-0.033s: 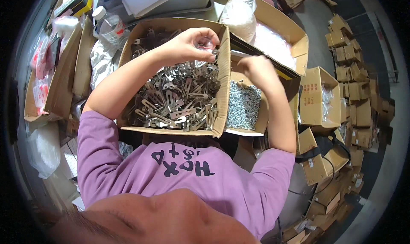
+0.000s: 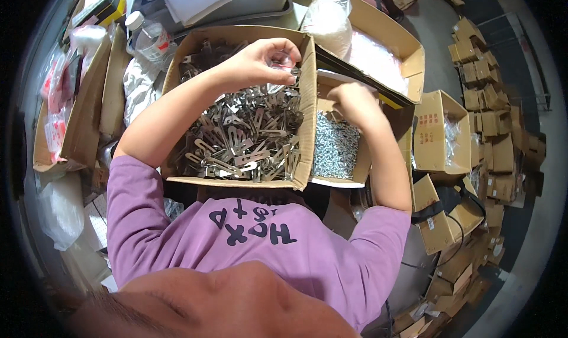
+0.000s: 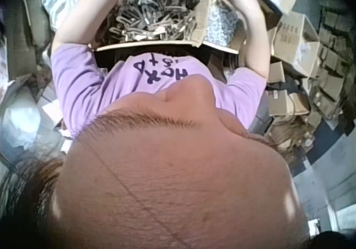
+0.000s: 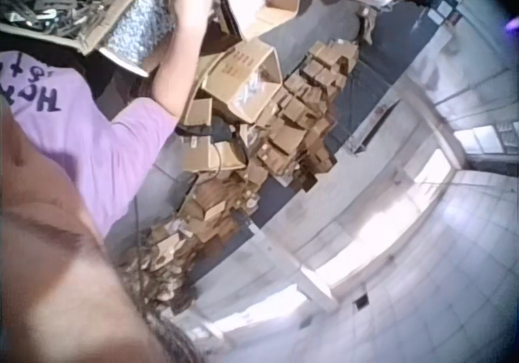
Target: The person picks up metal clips from a large box, places them into small plastic bags, and then drops the bags into a different box.
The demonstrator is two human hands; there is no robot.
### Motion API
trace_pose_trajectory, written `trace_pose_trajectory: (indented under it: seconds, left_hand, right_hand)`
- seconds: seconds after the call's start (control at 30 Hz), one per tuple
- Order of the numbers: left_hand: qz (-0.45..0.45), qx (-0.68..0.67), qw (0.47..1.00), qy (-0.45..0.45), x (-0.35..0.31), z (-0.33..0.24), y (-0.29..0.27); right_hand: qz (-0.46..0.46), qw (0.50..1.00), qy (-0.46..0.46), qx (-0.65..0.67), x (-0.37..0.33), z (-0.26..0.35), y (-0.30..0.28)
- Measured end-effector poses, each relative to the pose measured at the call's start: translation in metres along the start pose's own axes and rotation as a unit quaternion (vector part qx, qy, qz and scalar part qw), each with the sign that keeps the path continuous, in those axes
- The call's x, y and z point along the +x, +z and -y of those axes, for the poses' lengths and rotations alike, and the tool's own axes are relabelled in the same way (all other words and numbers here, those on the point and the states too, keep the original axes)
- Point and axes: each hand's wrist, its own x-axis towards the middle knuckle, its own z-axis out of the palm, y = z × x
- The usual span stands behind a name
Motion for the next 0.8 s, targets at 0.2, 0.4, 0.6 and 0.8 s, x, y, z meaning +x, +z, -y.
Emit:
trace_pose_trajectory:
  seconds: [0.2,0.4,0.6,0.8]
  left_hand:
    - [0.000,-0.003,1.000,0.013,0.004,0.003,0.002]
    - [-0.003,0.018,1.000,-0.002,0.001,0.006,0.000]
    - [-0.006,0.017,1.000,-0.004,0.001,0.001,0.001]
    - [0.008,-0.004,1.000,0.004,0.003,0.009,0.001]
  right_hand:
    - [-0.005,1.000,-0.017,-0.013,-0.018,-0.011,0.034]
    - [-0.062,0.998,0.003,-0.028,-0.022,-0.003,0.034]
    - [-0.042,0.999,-0.009,-0.002,-0.020,-0.008,0.030]
    - [-0.056,0.991,-0.037,0.113,-0.015,-0.003,0.036]
